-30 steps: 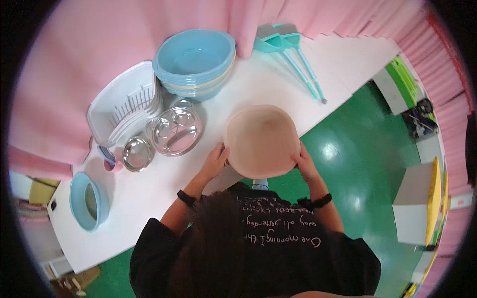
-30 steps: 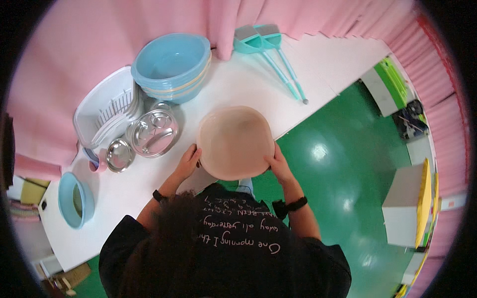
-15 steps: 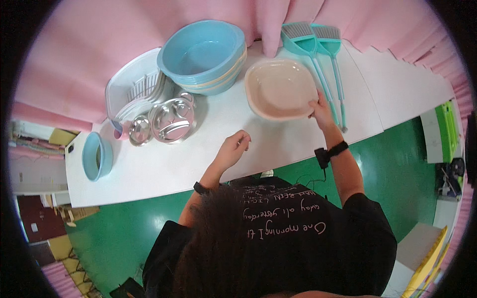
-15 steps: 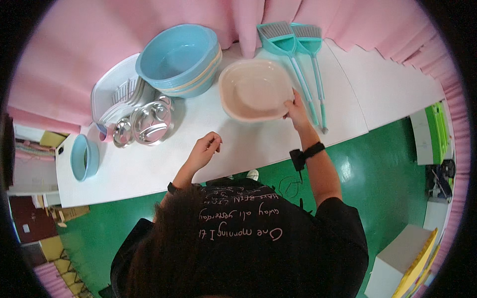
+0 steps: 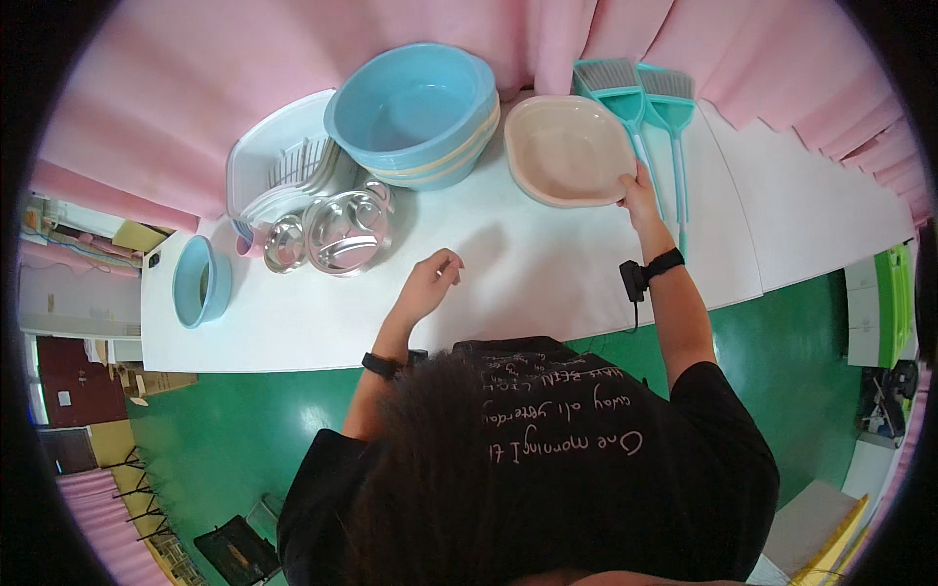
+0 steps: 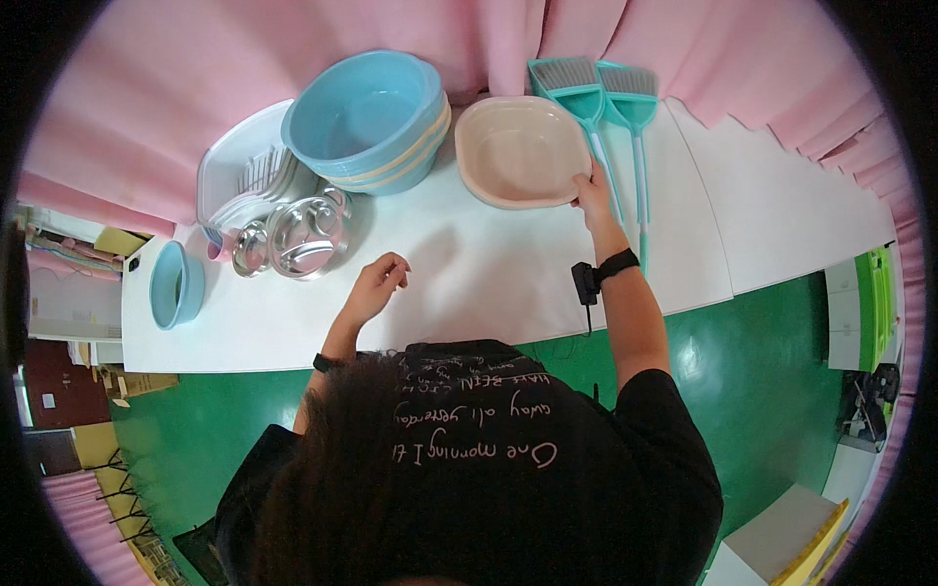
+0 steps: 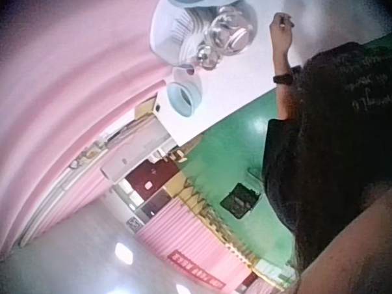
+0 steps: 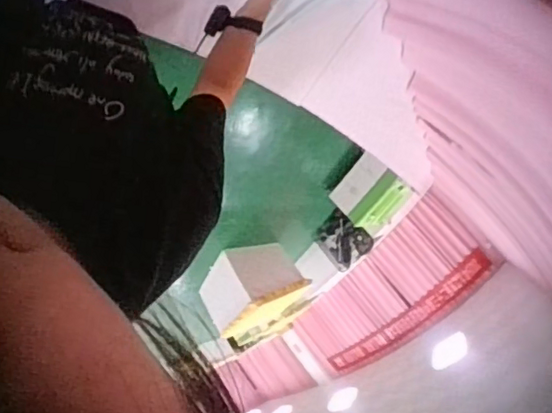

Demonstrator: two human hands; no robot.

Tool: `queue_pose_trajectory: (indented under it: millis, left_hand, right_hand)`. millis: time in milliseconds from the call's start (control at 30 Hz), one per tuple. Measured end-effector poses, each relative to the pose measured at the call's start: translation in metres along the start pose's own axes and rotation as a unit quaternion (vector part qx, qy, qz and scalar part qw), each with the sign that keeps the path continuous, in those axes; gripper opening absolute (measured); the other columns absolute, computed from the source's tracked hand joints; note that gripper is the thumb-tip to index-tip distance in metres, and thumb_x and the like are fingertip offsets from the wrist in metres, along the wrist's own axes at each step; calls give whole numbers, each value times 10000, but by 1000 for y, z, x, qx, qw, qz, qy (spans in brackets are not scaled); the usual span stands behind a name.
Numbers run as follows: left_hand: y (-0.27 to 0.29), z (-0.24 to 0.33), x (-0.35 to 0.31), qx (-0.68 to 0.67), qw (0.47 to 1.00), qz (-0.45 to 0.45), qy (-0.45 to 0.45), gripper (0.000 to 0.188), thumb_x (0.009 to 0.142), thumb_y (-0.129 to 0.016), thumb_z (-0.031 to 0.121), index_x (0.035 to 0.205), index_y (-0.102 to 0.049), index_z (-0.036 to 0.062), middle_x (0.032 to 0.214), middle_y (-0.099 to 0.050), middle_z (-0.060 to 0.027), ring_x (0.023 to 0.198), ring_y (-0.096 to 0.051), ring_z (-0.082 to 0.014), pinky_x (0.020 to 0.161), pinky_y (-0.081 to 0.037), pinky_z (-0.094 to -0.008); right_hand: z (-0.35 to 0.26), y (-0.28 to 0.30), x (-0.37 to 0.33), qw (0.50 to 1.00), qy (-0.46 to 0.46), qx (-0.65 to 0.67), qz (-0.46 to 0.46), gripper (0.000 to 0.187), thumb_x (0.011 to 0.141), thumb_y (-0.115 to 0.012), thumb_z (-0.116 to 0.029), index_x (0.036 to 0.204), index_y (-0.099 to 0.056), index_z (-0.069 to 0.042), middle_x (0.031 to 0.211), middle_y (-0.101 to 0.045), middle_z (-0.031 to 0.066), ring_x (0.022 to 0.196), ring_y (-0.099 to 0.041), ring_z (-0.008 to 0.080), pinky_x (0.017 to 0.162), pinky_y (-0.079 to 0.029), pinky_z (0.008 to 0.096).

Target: The person wipes the inside and outside of several small and large plastic bowls using a cloth, then stacks the cleaned bowls on a chair.

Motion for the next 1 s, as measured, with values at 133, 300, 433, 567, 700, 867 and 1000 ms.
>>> queue_pose_trajectory:
  millis: [133, 300, 433, 567, 700, 867, 1000]
  left_hand:
    - [44, -39, 20, -42, 996, 71, -31, 159, 979, -485, 182, 939, -579, 61, 808, -588, -2, 748, -558, -101, 658, -436, -249]
    - [123, -62, 57, -216, 938, 270, -36, 167, 976, -508, 218, 947, -594, 78, 823, -590, 8, 764, -558, -87, 653, -424, -236]
    - [208, -70, 27, -236, 870, 427, -72, 171, 960, -536, 243, 959, -573, 76, 867, -593, -1, 792, -553, -85, 673, -438, -241]
    - [226, -76, 61, -259, 884, 388, 2, 509, 935, -559, 398, 1299, -482, 52, 1297, -527, -95, 1206, -476, -187, 946, -402, -352]
    - [213, -77, 105, -335, 891, 299, 64, 701, 901, -494, 584, 1396, -403, 98, 1421, -429, -70, 1331, -351, -210, 1011, -331, -443]
    - [215, -78, 131, -373, 899, 224, 55, 830, 852, -449, 703, 1438, -339, 125, 1445, -368, -91, 1236, -415, -303, 968, -337, -545]
    - [219, -82, 134, -430, 878, 197, 71, 871, 834, -488, 704, 1464, -291, 137, 1454, -351, -150, 1299, -361, -354, 995, -292, -612]
  right_hand:
    - [-2, -12, 6, 1000, 24, -1, 2, 539, 888, -528, -198, 1399, -380, -113, 954, -606, 7, 639, -519, 101, 485, -406, 255]
    - [-16, 65, 0, 809, 249, -412, 339, 398, 890, -578, -205, 1253, -514, -55, 1039, -579, 79, 848, -567, 168, 643, -488, 311]
    - [-90, -32, -35, 884, 309, -277, 215, 334, 885, -597, -227, 1157, -555, -38, 1078, -571, 99, 966, -558, 194, 801, -477, 335]
    - [-70, -158, -25, 987, 112, -8, -113, 440, 897, -609, -323, 1230, -504, -54, 1138, -553, 95, 1016, -540, 186, 873, -460, 315]
    - [-50, -240, -30, 978, -90, 85, -169, 803, 868, -609, -503, 1444, -269, -58, 1489, -273, 159, 1289, -390, 357, 1059, -351, 425]
    - [-70, -280, -21, 972, -119, 118, -166, 1017, 801, -616, -613, 1497, -74, -108, 1552, -75, 180, 1387, -143, 465, 1095, -166, 608]
    - [-73, -292, -12, 968, -146, 117, -170, 996, 798, -642, -577, 1494, -57, -171, 1542, -129, 167, 1379, -172, 466, 1029, -208, 700]
Point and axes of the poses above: each hand's wrist, its own x-axis towards the middle knuckle, its own y-axis out of the back of the hand, z = x × y, the point moved 10 cm from there along x, towards the middle knuckle
